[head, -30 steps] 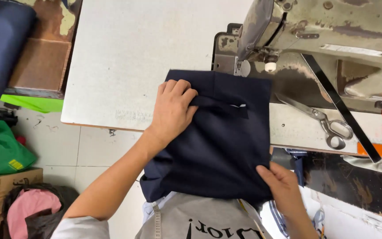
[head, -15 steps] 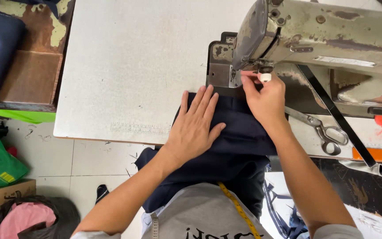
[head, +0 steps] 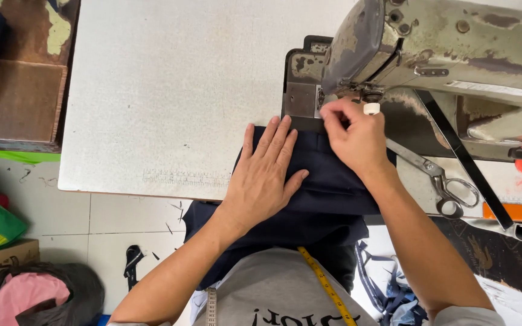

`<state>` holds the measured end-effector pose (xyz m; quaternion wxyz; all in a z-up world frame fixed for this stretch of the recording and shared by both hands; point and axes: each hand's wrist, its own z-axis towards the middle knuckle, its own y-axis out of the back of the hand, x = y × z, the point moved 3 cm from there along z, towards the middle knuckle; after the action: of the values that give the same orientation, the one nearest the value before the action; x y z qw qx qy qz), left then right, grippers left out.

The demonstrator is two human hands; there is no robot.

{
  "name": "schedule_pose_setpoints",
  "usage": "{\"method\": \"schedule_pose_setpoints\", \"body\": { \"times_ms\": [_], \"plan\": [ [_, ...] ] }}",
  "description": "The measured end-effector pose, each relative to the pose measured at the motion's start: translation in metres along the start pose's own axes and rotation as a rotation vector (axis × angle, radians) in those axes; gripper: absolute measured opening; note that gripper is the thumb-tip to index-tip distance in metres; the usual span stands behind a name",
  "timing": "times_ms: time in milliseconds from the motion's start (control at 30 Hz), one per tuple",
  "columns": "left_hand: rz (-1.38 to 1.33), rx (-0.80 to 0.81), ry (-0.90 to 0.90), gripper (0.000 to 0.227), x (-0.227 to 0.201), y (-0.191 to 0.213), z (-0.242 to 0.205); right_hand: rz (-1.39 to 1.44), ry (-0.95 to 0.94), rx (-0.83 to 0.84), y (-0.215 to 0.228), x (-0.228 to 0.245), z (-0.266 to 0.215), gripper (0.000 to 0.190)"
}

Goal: Trimming excess fabric scraps from a garment piece using tailor scissors at a sewing workstation.

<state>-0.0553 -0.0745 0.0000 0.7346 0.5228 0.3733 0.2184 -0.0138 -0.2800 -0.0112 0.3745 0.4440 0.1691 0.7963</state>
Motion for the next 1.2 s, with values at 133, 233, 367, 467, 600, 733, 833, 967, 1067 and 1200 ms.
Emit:
{"method": "schedule_pose_setpoints", "body": {
  "times_ms": [133,233,367,467,600,733,833,967,1067,1200],
  "plan": [
    [-0.007,0.019,0.015,0.074,0.002,0.000,0.002,-0.190,0.069,0.060,0.000,-0.016,0.006,0.009],
    [0.003,0.018,0.036,0.075,0.002,0.000,0.005,-0.232,0.056,0.084,0.007,-0.006,0.040,0.015],
    [0.015,-0.003,0.049,0.076,0.007,0.000,0.007,-0.308,-0.123,0.233,-0.002,-0.067,0.034,0.031],
    [0.046,-0.041,0.074,0.077,0.017,0.001,0.011,-0.432,-0.350,0.381,0.011,-0.139,0.000,0.064],
    [0.231,-0.202,0.014,0.075,0.031,0.001,0.012,-0.625,0.142,0.047,0.102,-0.020,-0.032,0.029],
    [0.273,-0.184,0.009,0.083,0.032,-0.001,0.013,-0.593,-0.146,0.123,0.137,-0.045,-0.085,0.046],
    [0.282,-0.169,0.016,0.088,0.031,-0.003,0.012,-0.692,-0.018,0.024,0.134,-0.044,-0.081,0.033],
    [0.309,-0.160,0.050,0.098,0.030,-0.005,0.011,-0.170,0.186,0.140,0.076,0.066,-0.060,0.034],
    [0.235,-0.125,0.062,0.097,0.035,-0.008,0.010,-0.414,0.308,0.507,0.031,0.103,-0.086,0.081],
    [0.268,-0.107,0.086,0.099,0.034,-0.007,0.009,-0.548,-0.161,0.513,0.070,0.058,-0.090,0.097]
  ]
}}
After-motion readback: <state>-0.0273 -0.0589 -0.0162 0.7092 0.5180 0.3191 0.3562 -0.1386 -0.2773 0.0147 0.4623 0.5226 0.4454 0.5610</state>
